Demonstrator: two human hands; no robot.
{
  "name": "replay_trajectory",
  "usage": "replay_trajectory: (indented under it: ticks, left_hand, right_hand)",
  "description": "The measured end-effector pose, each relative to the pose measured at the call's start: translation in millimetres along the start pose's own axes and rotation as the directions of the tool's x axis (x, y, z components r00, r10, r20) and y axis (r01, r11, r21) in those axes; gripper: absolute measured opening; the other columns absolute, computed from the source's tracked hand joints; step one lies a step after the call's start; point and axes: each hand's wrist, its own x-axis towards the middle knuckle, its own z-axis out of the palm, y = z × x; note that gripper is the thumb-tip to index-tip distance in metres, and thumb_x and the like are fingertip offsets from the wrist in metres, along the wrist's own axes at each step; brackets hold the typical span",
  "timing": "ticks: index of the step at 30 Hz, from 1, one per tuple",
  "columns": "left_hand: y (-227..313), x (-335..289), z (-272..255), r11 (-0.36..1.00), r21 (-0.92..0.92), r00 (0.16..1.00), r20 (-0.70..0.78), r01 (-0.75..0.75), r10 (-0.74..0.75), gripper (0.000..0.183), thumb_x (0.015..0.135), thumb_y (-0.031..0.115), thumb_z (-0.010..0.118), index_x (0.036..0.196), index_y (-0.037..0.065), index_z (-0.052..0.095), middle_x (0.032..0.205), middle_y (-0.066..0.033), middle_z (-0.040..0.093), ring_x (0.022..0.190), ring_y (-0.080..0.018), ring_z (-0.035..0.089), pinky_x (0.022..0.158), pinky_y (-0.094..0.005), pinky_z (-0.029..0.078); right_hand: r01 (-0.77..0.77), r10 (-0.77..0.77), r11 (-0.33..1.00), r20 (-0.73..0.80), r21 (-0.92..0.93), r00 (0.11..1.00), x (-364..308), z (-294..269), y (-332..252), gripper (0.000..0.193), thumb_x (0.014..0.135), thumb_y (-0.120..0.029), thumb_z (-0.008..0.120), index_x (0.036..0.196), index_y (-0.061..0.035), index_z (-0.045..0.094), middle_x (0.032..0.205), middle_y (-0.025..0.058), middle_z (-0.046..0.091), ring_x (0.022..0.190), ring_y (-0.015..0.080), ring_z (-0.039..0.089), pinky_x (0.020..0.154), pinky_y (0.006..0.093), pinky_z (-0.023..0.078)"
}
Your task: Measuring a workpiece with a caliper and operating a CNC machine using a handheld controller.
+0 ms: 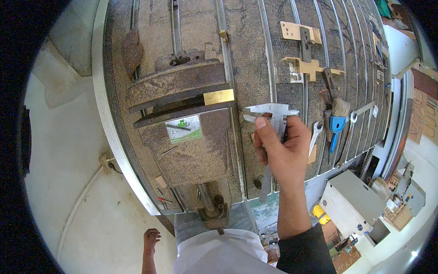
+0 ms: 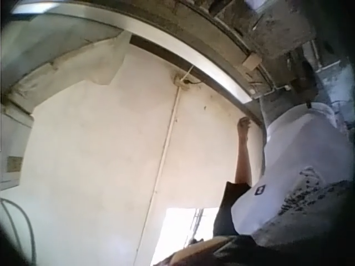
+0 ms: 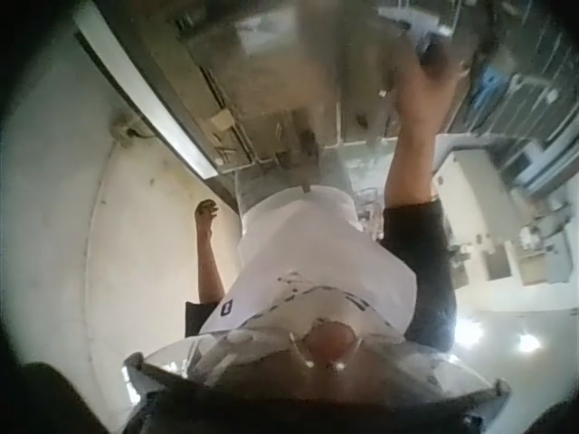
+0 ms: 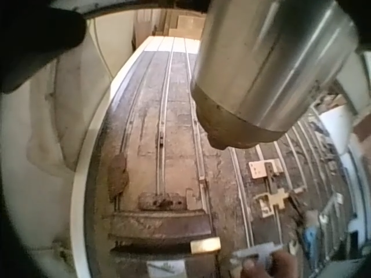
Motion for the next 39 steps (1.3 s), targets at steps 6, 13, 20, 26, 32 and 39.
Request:
replay_trajectory:
  ticks: [6,13,20,26,32,39]
  left_hand:
    - [-7.2,-2.3,-7.8,0.999,0.032,1.000,-0.018,-0.009,0.010,0.009,0.085,0.009,0.058,0.093,0.006,0.060,0.082,-0.0064,0.065,0.070,-0.0164,0.064,0.058,-0.0298,0.050]
    - [4.7,-6.2,3.3,0.999,0.040,0.999,-0.026,-0.017,0.018,0.011,0.086,0.011,0.061,0.095,0.007,0.058,0.082,-0.0066,0.064,0.069,-0.0165,0.064,0.060,-0.0307,0.051]
    - [0.9,-10.6,9.9,1.000,0.021,1.000,-0.028,0.009,-0.008,0.014,0.082,0.010,0.058,0.095,0.005,0.060,0.082,-0.0068,0.065,0.071,-0.0161,0.064,0.059,-0.0288,0.050]
    - [-10.5,-11.7,10.7,0.999,0.000,0.998,-0.040,0.050,-0.050,0.014,0.083,0.010,0.061,0.096,0.005,0.060,0.084,-0.0070,0.065,0.071,-0.0160,0.065,0.058,-0.0285,0.050]
    - [-7.5,-14.9,3.0,0.999,0.037,1.000,-0.019,0.016,-0.015,0.013,0.085,0.012,0.062,0.096,0.004,0.060,0.084,-0.0072,0.066,0.072,-0.0168,0.065,0.059,-0.0291,0.051]
    - [18.4,-16.4,-3.9,0.997,0.074,0.999,-0.053,0.011,-0.007,0.021,0.082,0.015,0.066,0.097,0.003,0.060,0.084,-0.0078,0.066,0.073,-0.0172,0.065,0.061,-0.0298,0.051]
  right_hand:
    - [0.315,-0.183,0.933,0.521,-0.176,0.834,2.8,-18.2,-5.1,0.073,0.069,-0.017,0.080,0.133,-0.0014,0.046,0.103,0.0114,0.066,0.078,0.0127,0.064,0.067,0.0258,0.046]
    - [0.313,0.034,0.874,0.688,-0.373,0.725,14.1,-1.0,-18.7,0.101,0.060,-0.042,0.085,0.135,0.0085,0.039,0.133,0.0249,0.049,0.106,0.0225,0.063,0.083,0.0275,0.048]
    - [0.253,-0.205,0.966,0.427,-0.059,0.881,6.5,-14.5,-7.5,0.102,0.065,-0.026,0.085,0.144,0.0018,0.026,0.089,0.0109,0.069,0.082,0.0158,0.066,0.069,0.0265,0.051]
    - [0.246,-0.148,0.955,0.456,-0.165,0.878,2.0,-22.0,-6.4,0.086,0.073,-0.023,0.080,0.141,0.0006,0.033,0.096,0.0122,0.066,0.081,0.0139,0.065,0.068,0.0259,0.050]
    - [0.080,-0.052,0.995,0.366,-0.060,0.929,-8.1,-20.4,6.6,0.055,0.078,-0.022,0.076,0.121,-0.0017,0.050,0.077,0.0055,0.064,0.071,0.0122,0.062,0.064,0.0247,0.048]
    - [-0.106,0.103,0.994,0.286,-0.005,0.953,-10.8,-24.2,6.9,0.024,0.083,-0.016,0.070,0.096,0.0005,0.059,0.072,0.0029,0.059,0.056,0.0066,0.055,0.050,0.0215,0.041]
